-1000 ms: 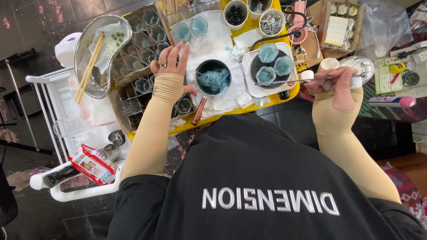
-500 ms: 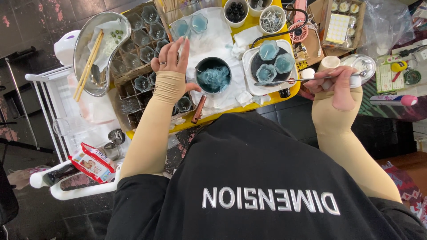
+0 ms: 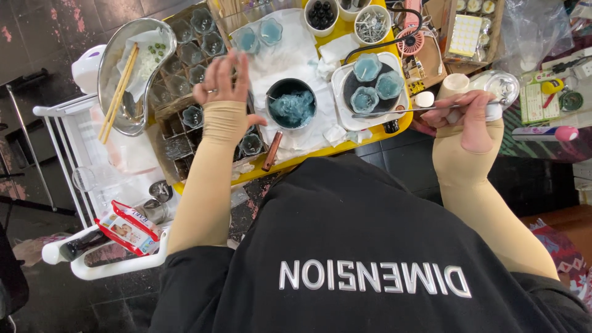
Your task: Preparing and decorating candles by scooping and stirring colored wax in glass containers.
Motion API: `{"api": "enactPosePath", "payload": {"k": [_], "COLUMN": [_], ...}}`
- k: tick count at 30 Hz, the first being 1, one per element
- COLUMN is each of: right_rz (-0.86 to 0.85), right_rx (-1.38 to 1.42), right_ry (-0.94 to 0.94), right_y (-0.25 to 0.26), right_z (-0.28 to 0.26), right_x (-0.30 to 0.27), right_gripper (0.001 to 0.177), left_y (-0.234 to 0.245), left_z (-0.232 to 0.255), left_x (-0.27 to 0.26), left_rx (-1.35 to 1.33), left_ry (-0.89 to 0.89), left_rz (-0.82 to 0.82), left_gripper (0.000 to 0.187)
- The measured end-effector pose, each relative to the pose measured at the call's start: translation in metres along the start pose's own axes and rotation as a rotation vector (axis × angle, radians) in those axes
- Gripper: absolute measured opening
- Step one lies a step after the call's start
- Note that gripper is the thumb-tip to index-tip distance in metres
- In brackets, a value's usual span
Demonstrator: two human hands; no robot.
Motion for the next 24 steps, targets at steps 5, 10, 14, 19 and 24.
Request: {"api": "enactPosePath", "payload": {"k": [5, 10, 14, 19, 24], "right_rz": [-0.016, -0.135, -0.405, -0.648, -0.712], "right_rx": [0.045, -0.138, -0.389, -0.687, -0.788], "right_ry": [0.092, 0.306, 0.467, 0.561, 0.315], "right_y": [0.003, -0.021, -0.058, -0.095, -0.095], "right_z": [-0.018, -0.039, -0.048, -0.051, -0.033], "right_x": [0.005, 0.006, 0.005, 0.014, 0.033], "right_gripper": [0.028, 0.026, 0.022, 0.015, 0.010], "left_y": [0.016, 0.013, -0.014, -0.045, -0.042], "left_z": [0.011, 0.085, 0.141, 0.169, 0.178], "left_x": [-0.001, 0.011, 0.021, 0.021, 0.025], "left_rx": [-0.030, -0.175, -0.372, -0.464, -0.471], "left_ry": [0.089, 0.050, 0.120, 0.189, 0.206], "left_rz": [0.088, 0.174, 0.097, 0.146, 0.208], "left_gripper": [0.129, 0.084, 0.079, 0.085, 0.076]}}
Point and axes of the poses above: each hand's wrist, its own x-axis towards the middle knuckle, its own y-axis out of the back of the hand, z = x × y, the point moved 7 cm from there along x, towards the middle knuckle, and after that the axes turned 8 degrees about z, right-handed, at the moved point
